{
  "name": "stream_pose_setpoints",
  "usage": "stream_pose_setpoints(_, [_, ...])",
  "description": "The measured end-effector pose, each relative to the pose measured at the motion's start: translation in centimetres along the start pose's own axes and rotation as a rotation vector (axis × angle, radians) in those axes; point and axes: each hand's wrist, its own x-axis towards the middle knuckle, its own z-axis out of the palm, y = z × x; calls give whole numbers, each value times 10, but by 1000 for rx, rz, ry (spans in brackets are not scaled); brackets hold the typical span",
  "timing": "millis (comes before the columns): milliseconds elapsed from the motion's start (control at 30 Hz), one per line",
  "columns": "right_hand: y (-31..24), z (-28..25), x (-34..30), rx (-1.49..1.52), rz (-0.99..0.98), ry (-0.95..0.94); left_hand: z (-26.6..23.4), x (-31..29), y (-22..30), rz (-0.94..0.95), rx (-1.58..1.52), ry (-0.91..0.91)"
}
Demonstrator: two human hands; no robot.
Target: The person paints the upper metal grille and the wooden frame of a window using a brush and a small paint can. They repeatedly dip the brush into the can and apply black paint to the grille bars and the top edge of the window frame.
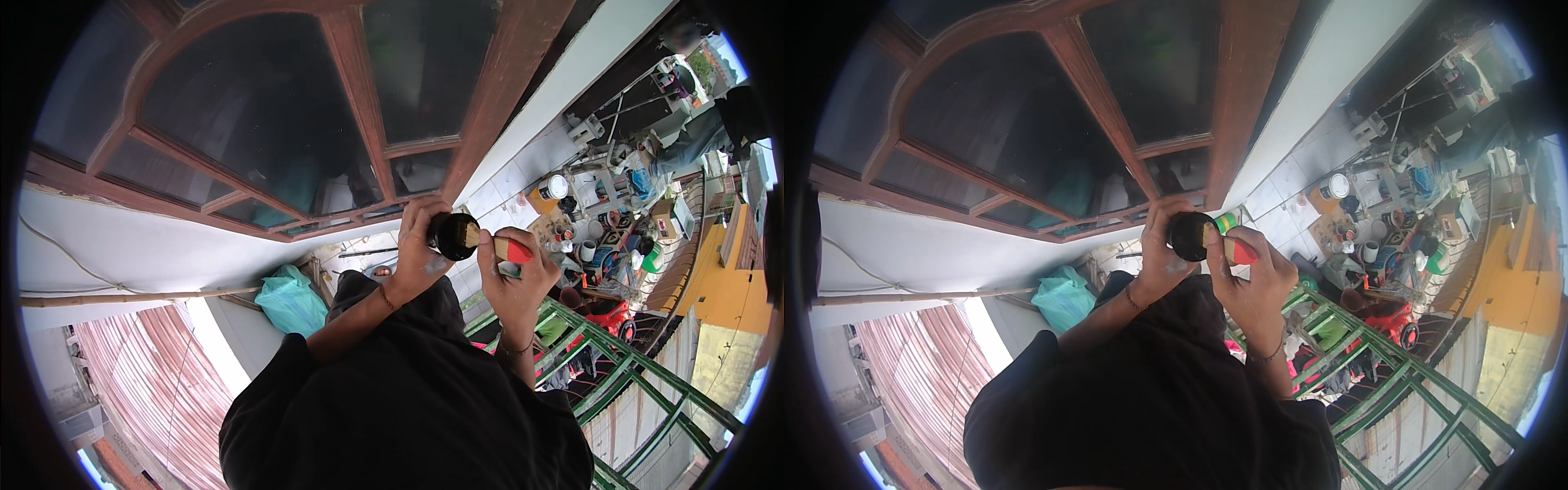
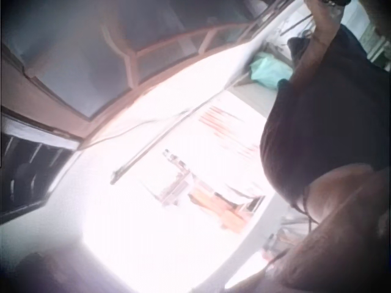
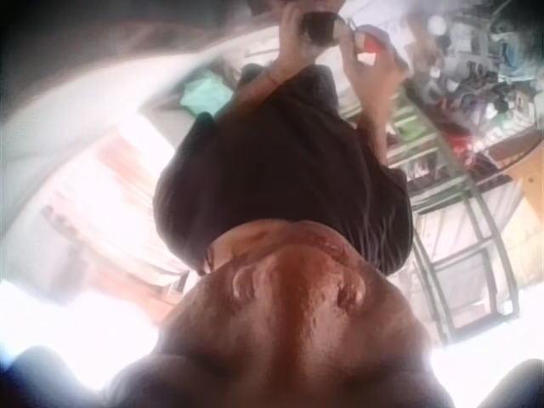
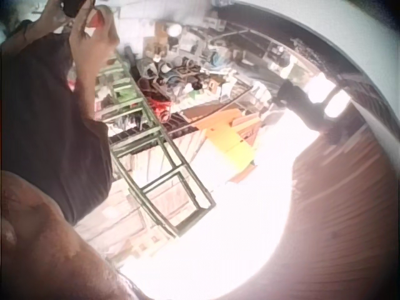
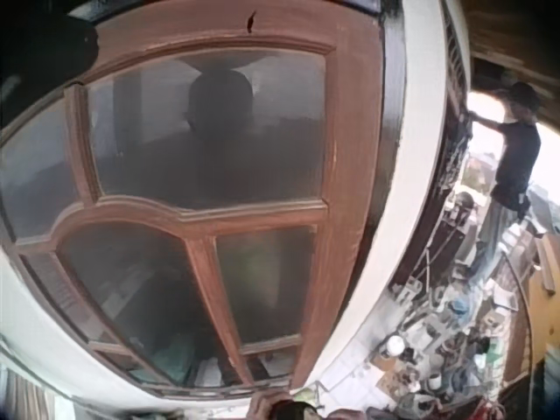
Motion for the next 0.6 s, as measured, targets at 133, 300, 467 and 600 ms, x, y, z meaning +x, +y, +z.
stream_pose_setpoints(133, [2, 6, 2, 43, 34, -31, -3, -1, 3, -41, 30, 43])
stream_pose_setpoints(300, [3, 7, 4, 75, 30, -48, -6, -2, 3, -38, 87, 62])
stream_pose_setpoints(467, [-4, -4, 1, 68, 21, -39, -3, -7, 1, -80, 50, 77])
stream_pose_setpoints(600, [-6, 2, -3, 88, 5, -56, -4, -4, -1, -74, 44, 40])
